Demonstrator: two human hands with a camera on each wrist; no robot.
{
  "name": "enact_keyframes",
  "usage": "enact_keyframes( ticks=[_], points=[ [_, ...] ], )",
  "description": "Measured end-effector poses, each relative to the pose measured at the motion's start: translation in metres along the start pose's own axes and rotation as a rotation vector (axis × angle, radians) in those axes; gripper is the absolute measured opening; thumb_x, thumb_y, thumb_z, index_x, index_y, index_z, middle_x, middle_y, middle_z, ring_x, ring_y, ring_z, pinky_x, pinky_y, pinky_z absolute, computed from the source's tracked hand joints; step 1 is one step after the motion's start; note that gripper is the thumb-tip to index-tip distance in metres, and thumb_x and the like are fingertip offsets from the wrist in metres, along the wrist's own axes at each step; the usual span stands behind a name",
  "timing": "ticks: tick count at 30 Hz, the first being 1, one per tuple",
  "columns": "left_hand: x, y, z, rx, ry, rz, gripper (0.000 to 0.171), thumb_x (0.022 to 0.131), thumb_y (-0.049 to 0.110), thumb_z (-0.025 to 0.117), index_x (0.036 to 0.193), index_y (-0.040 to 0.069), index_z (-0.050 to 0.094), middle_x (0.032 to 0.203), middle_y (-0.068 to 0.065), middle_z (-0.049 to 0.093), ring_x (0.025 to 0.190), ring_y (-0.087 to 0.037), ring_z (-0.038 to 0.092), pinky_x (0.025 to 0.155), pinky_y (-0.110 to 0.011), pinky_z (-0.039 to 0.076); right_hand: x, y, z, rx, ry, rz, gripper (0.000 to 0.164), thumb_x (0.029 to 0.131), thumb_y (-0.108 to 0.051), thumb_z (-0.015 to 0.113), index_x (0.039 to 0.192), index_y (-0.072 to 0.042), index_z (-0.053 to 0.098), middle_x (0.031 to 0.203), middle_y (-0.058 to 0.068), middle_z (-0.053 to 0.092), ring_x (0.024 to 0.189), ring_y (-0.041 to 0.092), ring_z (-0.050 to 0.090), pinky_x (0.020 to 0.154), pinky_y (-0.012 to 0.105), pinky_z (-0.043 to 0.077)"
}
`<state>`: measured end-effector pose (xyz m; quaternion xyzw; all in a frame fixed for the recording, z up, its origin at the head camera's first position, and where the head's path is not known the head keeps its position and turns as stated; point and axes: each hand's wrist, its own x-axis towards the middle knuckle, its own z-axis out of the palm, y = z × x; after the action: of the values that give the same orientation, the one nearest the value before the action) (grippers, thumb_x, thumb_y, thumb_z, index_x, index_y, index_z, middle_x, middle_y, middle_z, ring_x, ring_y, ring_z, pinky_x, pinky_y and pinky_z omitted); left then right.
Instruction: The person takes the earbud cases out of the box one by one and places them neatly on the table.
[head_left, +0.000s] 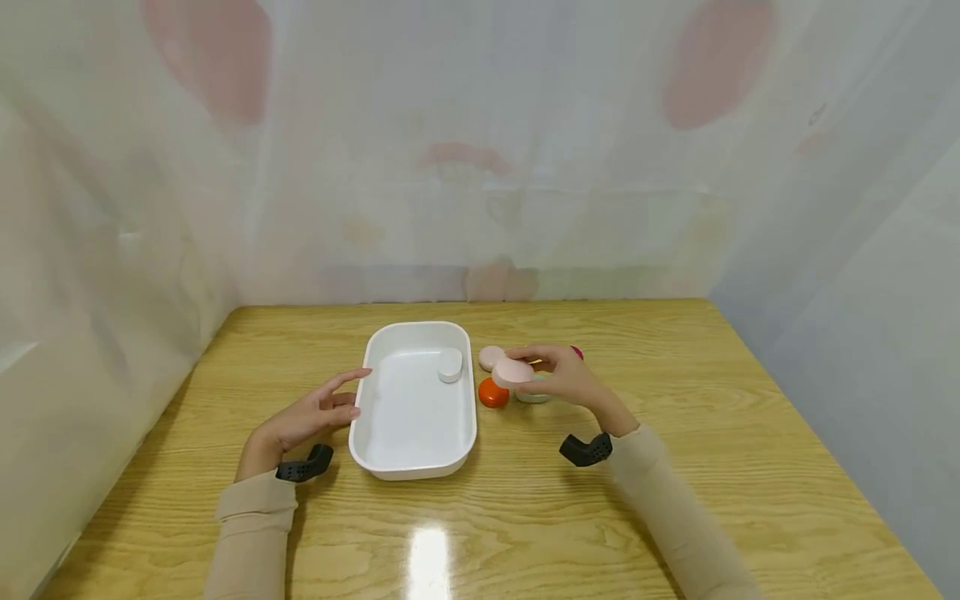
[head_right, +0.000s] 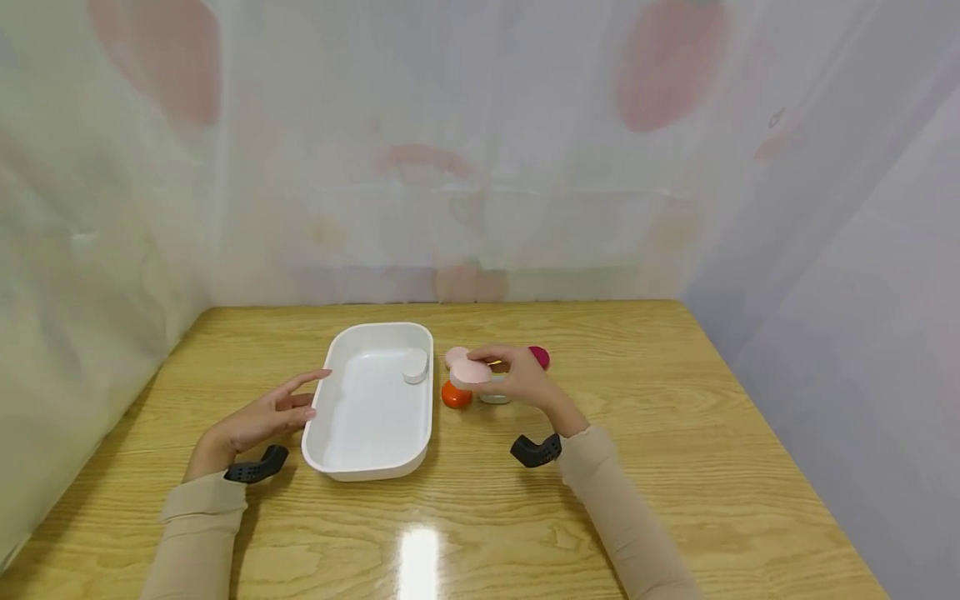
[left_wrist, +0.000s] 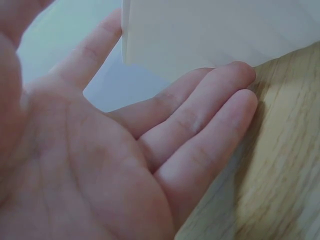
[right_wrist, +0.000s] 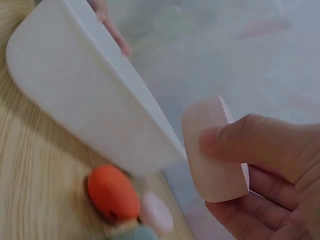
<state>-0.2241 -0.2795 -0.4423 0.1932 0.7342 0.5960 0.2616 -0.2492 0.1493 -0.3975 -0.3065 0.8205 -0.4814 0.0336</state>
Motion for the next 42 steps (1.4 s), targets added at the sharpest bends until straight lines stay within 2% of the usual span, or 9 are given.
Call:
enact_keyframes(
  ticks=[3, 7, 10, 15, 18, 22, 29, 35, 42],
  points=[
    [0.001, 0.000, 0.000, -0.001, -0.003, 0.004, 0.069, 0.100, 0.013, 0.049, 0.155, 0.012, 0.008, 0.143, -0.031, 0.037, 0.114, -0.007, 0.059, 0.095, -0.020, 0.050, -0.013, 0.012, -0.013, -0.026, 0.012, 0.026, 0.044, 0.082, -0.004, 0.074, 0.123, 0.005, 0.061, 0.120, 0.025, 0.063, 0.109, 0.032, 0.062, 0.096, 0.041, 0.052],
    [0.001, 0.000, 0.000, 0.008, -0.003, 0.003, 0.069, 0.100, 0.013, 0.050, 0.155, 0.011, 0.007, 0.143, -0.031, 0.037, 0.114, -0.006, 0.059, 0.095, -0.020, 0.049, -0.030, 0.026, -0.028, -0.055, 0.041, 0.096, 0.045, 0.082, -0.006, 0.074, 0.123, 0.004, 0.061, 0.121, 0.025, 0.062, 0.104, 0.012, 0.061, 0.092, 0.023, 0.052],
    [0.001, -0.002, -0.001, 0.029, 0.002, 0.001, 0.068, 0.101, 0.013, 0.048, 0.156, 0.013, 0.008, 0.144, -0.032, 0.036, 0.113, -0.005, 0.060, 0.095, -0.019, 0.049, -0.040, 0.036, -0.037, -0.049, 0.058, 0.132, 0.046, 0.082, -0.005, 0.074, 0.124, 0.007, 0.060, 0.125, 0.028, 0.061, 0.101, -0.003, 0.057, 0.092, 0.023, 0.052],
    [0.000, -0.003, -0.001, 0.055, 0.007, -0.009, 0.066, 0.101, 0.014, 0.047, 0.156, 0.017, 0.010, 0.144, -0.031, 0.037, 0.113, -0.004, 0.060, 0.094, -0.019, 0.049, -0.049, 0.052, -0.045, -0.033, 0.052, 0.179, 0.046, 0.083, -0.004, 0.073, 0.125, 0.008, 0.059, 0.128, 0.030, 0.058, 0.098, -0.014, 0.052, 0.096, 0.039, 0.052],
    [-0.001, -0.003, -0.001, 0.059, 0.007, -0.017, 0.067, 0.101, 0.015, 0.048, 0.156, 0.018, 0.010, 0.142, -0.024, 0.042, 0.113, -0.005, 0.061, 0.094, -0.021, 0.049, -0.051, 0.061, -0.047, -0.024, 0.054, 0.208, 0.046, 0.083, -0.005, 0.073, 0.124, 0.007, 0.059, 0.128, 0.029, 0.059, 0.098, -0.013, 0.052, 0.097, 0.041, 0.052],
    [-0.001, -0.002, -0.001, 0.067, 0.016, -0.023, 0.066, 0.101, 0.015, 0.048, 0.156, 0.019, 0.011, 0.139, -0.016, 0.046, 0.114, -0.006, 0.061, 0.095, -0.021, 0.049, -0.052, 0.072, -0.048, -0.037, 0.056, 0.225, 0.045, 0.083, -0.005, 0.074, 0.123, 0.008, 0.060, 0.127, 0.029, 0.060, 0.100, -0.007, 0.055, 0.093, 0.031, 0.054],
    [0.000, -0.001, -0.001, 0.064, 0.010, -0.020, 0.066, 0.101, 0.015, 0.048, 0.156, 0.018, 0.011, 0.145, -0.032, 0.036, 0.114, -0.005, 0.060, 0.095, -0.019, 0.048, -0.056, 0.084, -0.047, -0.028, 0.068, 0.256, 0.046, 0.082, -0.007, 0.075, 0.123, 0.006, 0.060, 0.127, 0.027, 0.061, 0.099, -0.013, 0.053, 0.090, 0.021, 0.052],
    [0.000, 0.000, -0.001, 0.060, 0.006, -0.012, 0.067, 0.101, 0.015, 0.048, 0.156, 0.016, 0.010, 0.147, -0.035, 0.033, 0.114, -0.003, 0.060, 0.094, -0.018, 0.048, -0.056, 0.086, -0.046, -0.013, 0.078, 0.250, 0.045, 0.082, -0.007, 0.075, 0.123, 0.006, 0.061, 0.128, 0.027, 0.060, 0.098, -0.017, 0.051, 0.088, 0.010, 0.048],
    [0.000, -0.001, -0.001, 0.065, 0.017, -0.018, 0.067, 0.101, 0.016, 0.049, 0.156, 0.018, 0.011, 0.147, -0.034, 0.034, 0.114, -0.003, 0.059, 0.094, -0.017, 0.048, -0.057, 0.083, -0.047, -0.027, 0.080, 0.269, 0.049, 0.081, -0.010, 0.076, 0.125, 0.005, 0.060, 0.129, 0.026, 0.060, 0.107, -0.001, 0.059, 0.092, 0.016, 0.051]
  ],
)
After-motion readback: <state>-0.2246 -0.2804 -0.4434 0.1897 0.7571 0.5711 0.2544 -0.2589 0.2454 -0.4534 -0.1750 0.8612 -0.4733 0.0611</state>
